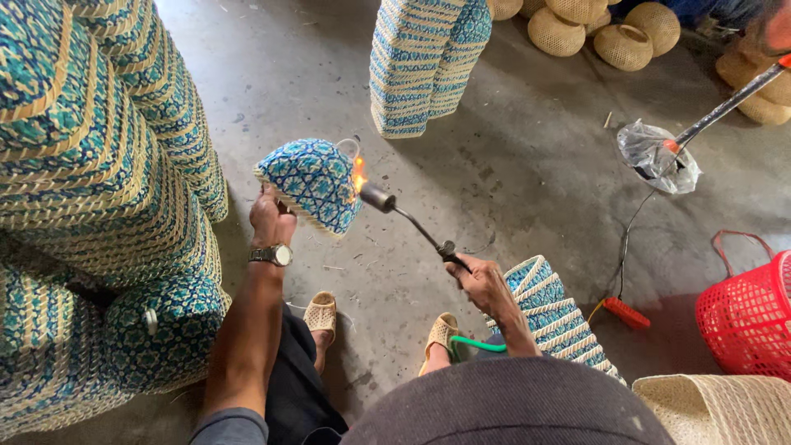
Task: The person uses a handheld torch to sear the edges of woven baskets. They rotate each basket to apply flame evenly, then place it on a stack. The process is repeated for multiple baskets.
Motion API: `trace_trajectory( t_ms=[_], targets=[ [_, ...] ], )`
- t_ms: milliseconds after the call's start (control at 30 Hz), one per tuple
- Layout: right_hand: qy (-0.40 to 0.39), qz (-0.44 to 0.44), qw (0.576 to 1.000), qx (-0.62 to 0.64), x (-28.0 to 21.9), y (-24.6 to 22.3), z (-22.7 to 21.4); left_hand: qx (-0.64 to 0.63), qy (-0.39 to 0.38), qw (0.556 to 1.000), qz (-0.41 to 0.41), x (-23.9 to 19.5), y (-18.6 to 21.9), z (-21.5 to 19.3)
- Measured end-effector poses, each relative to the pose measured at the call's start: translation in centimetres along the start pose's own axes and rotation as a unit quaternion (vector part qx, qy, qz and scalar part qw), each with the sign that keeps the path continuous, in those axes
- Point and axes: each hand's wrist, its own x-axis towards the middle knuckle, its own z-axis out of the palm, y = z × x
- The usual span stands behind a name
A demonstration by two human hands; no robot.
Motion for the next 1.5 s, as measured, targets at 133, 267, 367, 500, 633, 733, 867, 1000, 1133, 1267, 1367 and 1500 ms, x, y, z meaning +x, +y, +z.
trace_trajectory(
  t_ms=[133, 267, 367, 500, 633, 733, 867, 1000, 1133, 1267, 1367, 1500],
  targets=[
    [-0.086, 0.058, 0.993, 0.064, -0.2, 0.4, -0.1, -0.044, -0.012, 0.999, -0.003, -0.3, 1.3, 0.6],
    [-0.055, 0.081, 0.995, 0.033, -0.6, 0.9, 0.3, -0.073, -0.010, 0.997, 0.004, 0.0, 2.3, 0.7],
    [-0.072, 0.101, 0.988, 0.092, -0.7, 1.6, 0.2, -0.069, -0.003, 0.998, -0.002, 0.1, 2.6, 0.8],
    [-0.055, 0.118, 0.988, 0.080, 0.1, 2.1, -0.6, -0.056, 0.002, 0.998, -0.019, -0.2, 3.2, 1.3],
    [-0.058, 0.065, 0.985, 0.146, 0.5, 3.2, -1.5, 0.003, -0.084, 0.996, 0.022, -0.2, 3.0, 1.0],
    [-0.108, 0.075, 0.972, 0.196, -0.1, 4.3, -1.7, -0.012, -0.133, 0.991, 0.004, -0.2, 3.6, 0.5],
    [-0.105, 0.118, 0.976, 0.150, -0.7, 6.1, -1.9, -0.089, -0.205, 0.974, -0.041, -1.3, 4.9, 1.6],
    [-0.077, 0.151, 0.959, 0.227, -0.7, 7.9, -3.6, -0.004, -0.106, 0.994, -0.024, -4.2, 5.7, 4.8],
    [-0.081, 0.141, 0.968, 0.193, -0.6, 8.0, -5.5, 0.075, -0.144, 0.987, 0.018, -6.6, 6.7, 7.2],
    [-0.070, 0.153, 0.959, 0.226, -0.4, 6.9, -6.2, 0.165, -0.199, 0.966, 0.021, -6.9, 6.7, 7.5],
    [-0.075, 0.143, 0.975, 0.151, 0.4, 5.8, -6.6, 0.254, -0.223, 0.940, 0.040, -6.3, 5.9, 7.6],
    [-0.078, 0.105, 0.982, 0.140, 1.3, 4.2, -6.7, 0.420, -0.194, 0.885, 0.051, -6.4, 4.1, 8.1]
  ],
)
